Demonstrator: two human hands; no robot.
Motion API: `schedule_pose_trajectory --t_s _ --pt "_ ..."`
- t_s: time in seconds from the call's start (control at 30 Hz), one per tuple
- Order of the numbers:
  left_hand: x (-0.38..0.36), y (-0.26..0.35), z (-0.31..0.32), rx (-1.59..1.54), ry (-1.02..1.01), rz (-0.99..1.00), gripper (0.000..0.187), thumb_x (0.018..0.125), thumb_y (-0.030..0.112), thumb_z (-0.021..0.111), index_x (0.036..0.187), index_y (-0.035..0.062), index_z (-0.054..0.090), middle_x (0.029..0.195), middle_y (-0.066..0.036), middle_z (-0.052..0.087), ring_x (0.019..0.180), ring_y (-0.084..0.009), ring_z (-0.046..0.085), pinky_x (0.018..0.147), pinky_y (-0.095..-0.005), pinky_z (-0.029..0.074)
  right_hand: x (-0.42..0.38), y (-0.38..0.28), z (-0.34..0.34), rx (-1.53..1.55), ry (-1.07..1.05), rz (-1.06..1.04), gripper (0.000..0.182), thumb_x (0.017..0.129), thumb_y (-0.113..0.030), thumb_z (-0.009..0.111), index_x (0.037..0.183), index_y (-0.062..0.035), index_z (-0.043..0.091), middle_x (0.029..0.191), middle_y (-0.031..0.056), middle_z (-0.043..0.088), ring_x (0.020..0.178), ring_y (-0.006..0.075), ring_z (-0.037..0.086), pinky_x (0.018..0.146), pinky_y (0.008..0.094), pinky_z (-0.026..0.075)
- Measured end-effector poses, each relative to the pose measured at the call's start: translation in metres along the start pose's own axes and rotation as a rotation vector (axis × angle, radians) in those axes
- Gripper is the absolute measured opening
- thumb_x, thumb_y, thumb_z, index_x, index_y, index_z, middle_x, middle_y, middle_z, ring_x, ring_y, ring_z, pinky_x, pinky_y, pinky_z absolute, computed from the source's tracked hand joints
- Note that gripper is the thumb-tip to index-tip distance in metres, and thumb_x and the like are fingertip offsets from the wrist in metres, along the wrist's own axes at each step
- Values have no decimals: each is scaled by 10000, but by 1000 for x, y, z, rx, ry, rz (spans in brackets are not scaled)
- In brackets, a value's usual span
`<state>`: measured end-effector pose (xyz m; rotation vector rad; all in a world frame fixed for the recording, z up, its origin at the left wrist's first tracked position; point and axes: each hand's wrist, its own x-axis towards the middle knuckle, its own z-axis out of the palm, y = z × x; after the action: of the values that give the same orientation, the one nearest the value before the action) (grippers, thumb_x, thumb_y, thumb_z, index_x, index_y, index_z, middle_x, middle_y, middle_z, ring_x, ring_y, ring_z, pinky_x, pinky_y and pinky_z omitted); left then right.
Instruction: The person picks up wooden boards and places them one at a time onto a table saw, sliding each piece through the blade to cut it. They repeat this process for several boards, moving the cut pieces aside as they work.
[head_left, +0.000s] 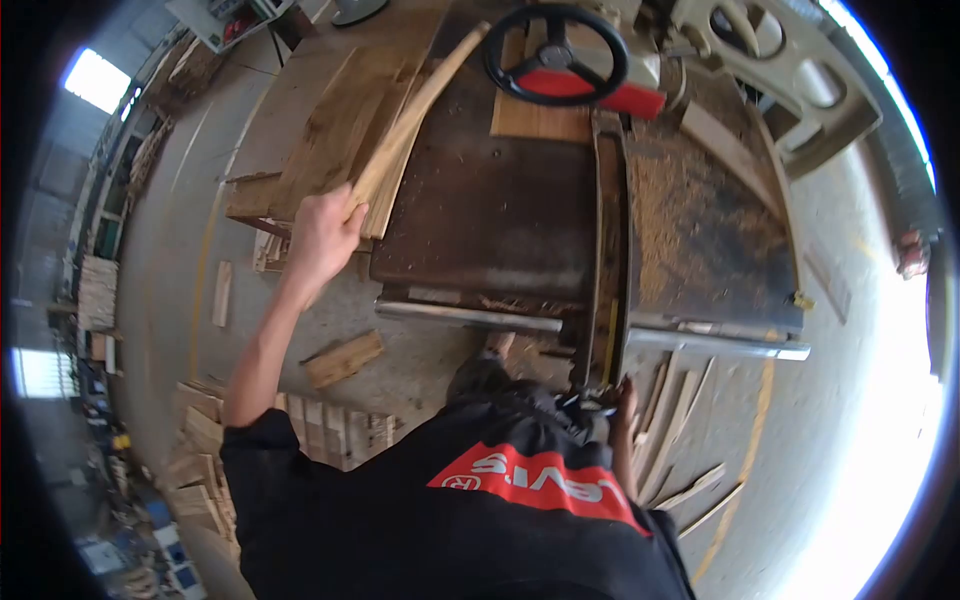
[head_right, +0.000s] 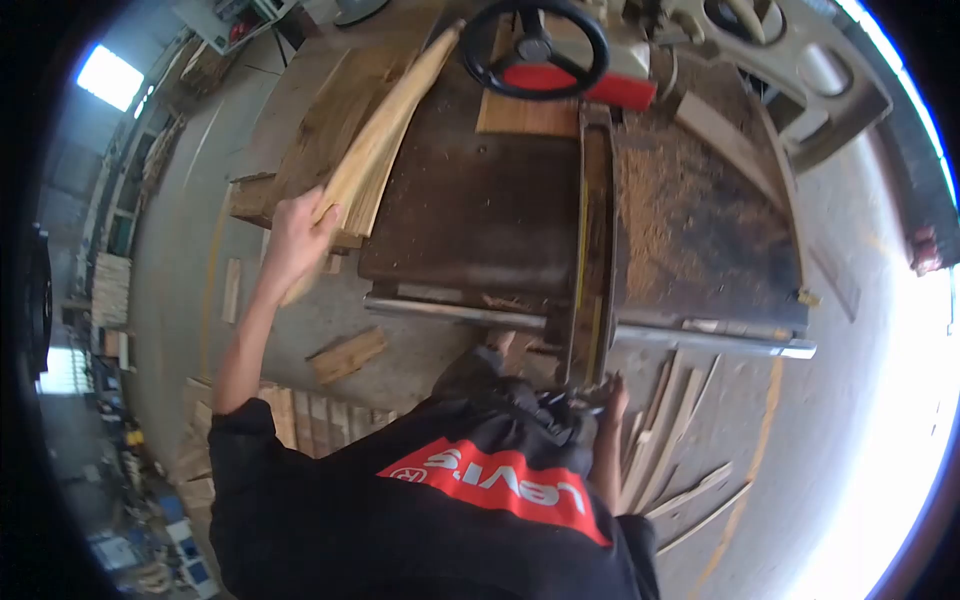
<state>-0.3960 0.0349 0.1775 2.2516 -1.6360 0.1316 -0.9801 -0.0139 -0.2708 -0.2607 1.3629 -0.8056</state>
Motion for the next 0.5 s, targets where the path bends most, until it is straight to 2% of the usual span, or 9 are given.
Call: schedule_pose_trajectory --t_s 0.03,0.1,0.17,0.23,0.3,0.33,0.43,0.5 --pt "-17 -13 5 -204 -40 -108 207 936 205 753 859 40 655 800 -98 735 647 -198 698 554 -407 485 -11 -8 11 40 -29 42 368 1059 -439 530 792 -187 502 503 -31 347 404 151 388 418 325 306" --pt "-51 -46 32 -596 -118 -334 297 943 270 769 779 64 632 789 -32 717 652 -134 650 554 -374 437 -14 -10 18 101 -46 55 361 1064 -419 527 792 -183 501 506 -32 337 401 144 371 404 316 291" --pt "-81 -12 45 -767 -180 -621 282 940 327 780 864 67 702 826 23 697 742 -79 607 633 -273 435 -24 -9 23 97 -60 -8 331 1058 -424 552 899 -138 606 529 -36 340 415 121 364 413 301 304" --pt "-109 19 73 -1001 -222 -739 315 925 346 791 1020 49 750 929 -7 724 856 -86 634 748 -268 476 -14 4 21 19 -69 -203 385 1054 -428 570 1075 -60 682 561 -44 338 440 108 366 440 298 331" --pt "-130 46 110 -1139 -151 -785 362 932 345 785 1115 36 744 999 -23 729 887 -99 648 790 -271 492 -22 -5 22 45 -131 -94 455 1052 -414 587 1196 6 682 579 -48 326 462 100 373 468 294 352" --pt "-143 51 123 -1212 -107 -818 391 936 345 783 1162 29 740 1034 -31 732 902 -106 655 811 -272 500 -23 -10 27 46 -99 -83 438 1056 -395 586 1197 9 680 578 -49 324 461 104 369 473 295 354" --pt "-162 39 150 -1218 -140 -768 373 970 327 752 1175 16 724 1087 -44 733 958 -113 671 838 -283 510 -36 -22 40 19 -56 -11 395 1067 -357 578 1179 9 675 573 -47 324 459 113 364 481 303 359" --pt "-160 56 137 -1222 -136 -748 367 983 318 740 1171 4 720 1080 -47 736 953 -108 675 829 -278 512 -36 -27 38 8 -74 6 367 1069 -343 579 1148 3 673 570 -44 328 458 116 365 484 309 363"
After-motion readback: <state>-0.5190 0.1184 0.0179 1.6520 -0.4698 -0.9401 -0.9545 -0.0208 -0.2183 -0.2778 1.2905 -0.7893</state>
